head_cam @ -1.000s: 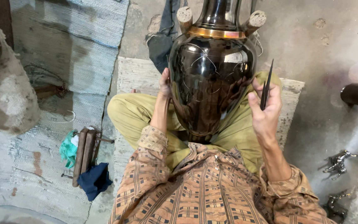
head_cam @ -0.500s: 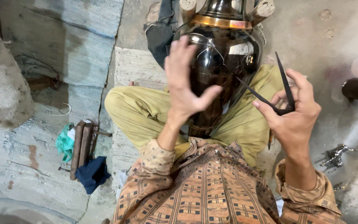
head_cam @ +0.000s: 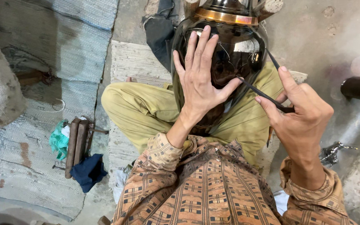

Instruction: The person is sitting cross-legged on the floor, holding a dark metallic vase with a brass rim. Using a pointed metal tool, they are carefully engraving a geometric pattern onto the vase's surface. The person rotates the vase to continue the design.

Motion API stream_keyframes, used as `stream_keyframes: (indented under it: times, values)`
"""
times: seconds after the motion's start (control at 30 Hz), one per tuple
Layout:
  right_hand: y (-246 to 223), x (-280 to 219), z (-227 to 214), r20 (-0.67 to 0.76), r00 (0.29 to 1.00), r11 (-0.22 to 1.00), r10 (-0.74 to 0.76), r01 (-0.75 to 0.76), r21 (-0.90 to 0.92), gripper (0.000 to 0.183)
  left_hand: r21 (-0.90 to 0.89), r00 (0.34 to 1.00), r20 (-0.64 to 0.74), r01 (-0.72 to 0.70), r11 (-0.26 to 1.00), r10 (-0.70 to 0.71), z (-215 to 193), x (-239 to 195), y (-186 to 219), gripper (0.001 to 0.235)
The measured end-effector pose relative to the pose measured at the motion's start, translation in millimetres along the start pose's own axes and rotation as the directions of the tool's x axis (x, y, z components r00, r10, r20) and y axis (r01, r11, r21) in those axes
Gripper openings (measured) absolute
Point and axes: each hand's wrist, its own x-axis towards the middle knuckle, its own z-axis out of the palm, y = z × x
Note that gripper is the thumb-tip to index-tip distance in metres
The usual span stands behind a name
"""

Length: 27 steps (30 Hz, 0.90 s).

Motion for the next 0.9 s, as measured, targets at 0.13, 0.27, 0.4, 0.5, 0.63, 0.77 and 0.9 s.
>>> stream_keyframes:
  times: [0.13,0.27,0.4,0.5,0.63,0.77,0.9]
  values:
    - [0,1,0,0.008,1.000,1.000,-0.008,0.008,-0.010,0.060,0.003,1.000,0.004,0.005,1.000,-0.005,-1,0,0,0.103]
    - [-2,3,-1,0.012,1.000,0.999,-0.028,0.028,-0.020,0.060,-0.003,1.000,0.005,0.009,1.000,-0.009,-2,0,0,0.103]
    - [-2,2,-1,0.022,1.000,0.999,-0.022,0.023,-0.043,0.061,0.003,1.000,0.012,0.014,1.000,-0.014,-2,0,0,0.102]
    - [0,2,-1,0.026,0.999,0.997,-0.037,0.038,-0.066,0.061,0.002,1.000,0.010,0.015,1.000,-0.015,-2,0,0,0.102]
    - [2,1,0,0.031,0.998,0.994,-0.048,0.051,-0.100,0.065,0.005,1.000,0.005,0.007,1.000,-0.007,-1,0,0,0.102]
    - [-4,4,-1,0.036,0.996,0.977,-0.078,0.084,-0.196,0.064,0.011,1.000,0.014,0.006,1.000,-0.006,-3,0,0,0.102]
    - [-17,15,-7,0.089,0.985,0.893,-0.148,0.171,-0.415,0.067,0.060,0.997,0.081,-0.013,0.998,0.009,-12,5,-8,0.108]
